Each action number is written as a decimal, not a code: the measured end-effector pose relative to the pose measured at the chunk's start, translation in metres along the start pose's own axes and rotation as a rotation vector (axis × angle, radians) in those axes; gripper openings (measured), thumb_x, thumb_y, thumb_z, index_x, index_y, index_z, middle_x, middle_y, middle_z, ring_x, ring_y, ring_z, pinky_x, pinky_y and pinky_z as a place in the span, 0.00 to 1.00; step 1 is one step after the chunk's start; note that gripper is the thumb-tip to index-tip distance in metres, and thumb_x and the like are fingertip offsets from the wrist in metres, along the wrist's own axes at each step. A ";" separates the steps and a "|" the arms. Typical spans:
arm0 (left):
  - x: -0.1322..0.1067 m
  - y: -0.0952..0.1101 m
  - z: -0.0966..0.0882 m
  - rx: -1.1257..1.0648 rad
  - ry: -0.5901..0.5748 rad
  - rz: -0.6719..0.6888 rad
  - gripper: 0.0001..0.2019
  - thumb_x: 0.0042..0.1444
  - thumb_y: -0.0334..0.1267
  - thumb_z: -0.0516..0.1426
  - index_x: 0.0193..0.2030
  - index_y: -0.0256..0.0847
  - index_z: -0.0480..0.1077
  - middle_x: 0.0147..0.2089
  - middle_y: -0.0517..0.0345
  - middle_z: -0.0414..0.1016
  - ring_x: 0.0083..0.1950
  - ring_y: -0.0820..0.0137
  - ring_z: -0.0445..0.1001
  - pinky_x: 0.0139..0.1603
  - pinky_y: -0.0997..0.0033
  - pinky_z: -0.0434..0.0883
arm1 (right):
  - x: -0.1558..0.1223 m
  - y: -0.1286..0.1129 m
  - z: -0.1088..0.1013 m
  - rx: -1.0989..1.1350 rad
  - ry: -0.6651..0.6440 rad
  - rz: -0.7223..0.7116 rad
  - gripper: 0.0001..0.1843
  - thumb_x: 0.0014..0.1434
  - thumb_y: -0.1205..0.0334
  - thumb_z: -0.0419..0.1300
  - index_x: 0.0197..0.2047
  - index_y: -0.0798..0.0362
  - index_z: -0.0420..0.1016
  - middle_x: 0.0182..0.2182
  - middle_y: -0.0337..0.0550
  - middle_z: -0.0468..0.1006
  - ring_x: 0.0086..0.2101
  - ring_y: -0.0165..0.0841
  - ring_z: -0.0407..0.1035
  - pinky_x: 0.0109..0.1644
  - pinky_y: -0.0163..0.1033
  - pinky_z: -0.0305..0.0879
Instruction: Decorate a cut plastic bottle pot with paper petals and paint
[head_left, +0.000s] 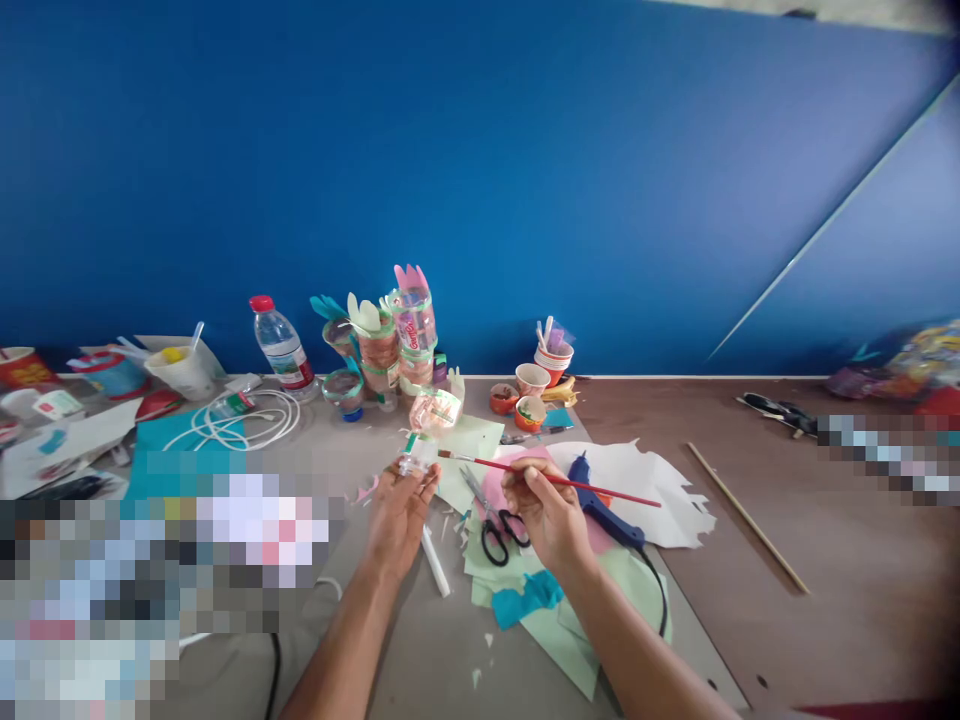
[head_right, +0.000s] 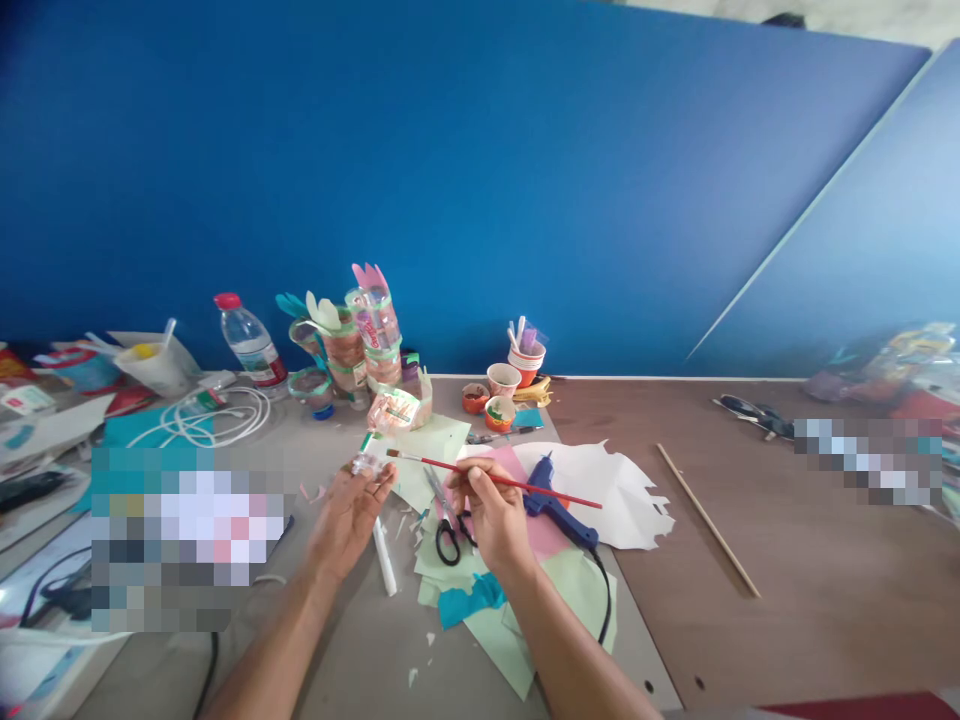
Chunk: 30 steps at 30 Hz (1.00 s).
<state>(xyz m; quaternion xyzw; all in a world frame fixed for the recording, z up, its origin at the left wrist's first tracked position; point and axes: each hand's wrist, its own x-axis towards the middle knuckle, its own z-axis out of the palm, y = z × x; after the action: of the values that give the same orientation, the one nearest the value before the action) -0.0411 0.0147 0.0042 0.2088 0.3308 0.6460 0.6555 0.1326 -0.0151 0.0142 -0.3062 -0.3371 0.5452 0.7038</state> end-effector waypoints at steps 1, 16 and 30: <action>0.000 -0.001 0.001 0.018 0.010 0.018 0.17 0.41 0.31 0.65 0.37 0.41 0.63 0.37 0.60 0.74 0.42 0.68 0.77 0.56 0.61 0.67 | 0.000 0.000 0.000 0.003 -0.005 -0.003 0.06 0.52 0.59 0.65 0.31 0.53 0.77 0.23 0.41 0.78 0.19 0.27 0.66 0.21 0.33 0.62; 0.006 -0.022 -0.017 0.864 0.124 0.519 0.19 0.45 0.32 0.60 0.43 0.43 0.59 0.46 0.55 0.65 0.45 0.65 0.69 0.48 0.62 0.65 | -0.001 0.006 0.001 -0.044 -0.010 -0.039 0.07 0.55 0.58 0.62 0.34 0.53 0.77 0.25 0.40 0.78 0.18 0.26 0.65 0.18 0.32 0.60; 0.006 -0.026 -0.022 1.035 0.082 0.733 0.18 0.47 0.33 0.60 0.43 0.44 0.59 0.48 0.53 0.64 0.48 0.63 0.66 0.52 0.58 0.63 | -0.003 0.009 0.003 -0.183 0.012 -0.067 0.08 0.57 0.58 0.60 0.36 0.53 0.76 0.27 0.41 0.79 0.17 0.25 0.65 0.25 0.36 0.64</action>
<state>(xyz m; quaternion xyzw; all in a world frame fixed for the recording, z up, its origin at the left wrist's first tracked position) -0.0388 0.0152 -0.0303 0.5734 0.5322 0.5924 0.1925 0.1245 -0.0161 0.0088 -0.3608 -0.3913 0.4865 0.6928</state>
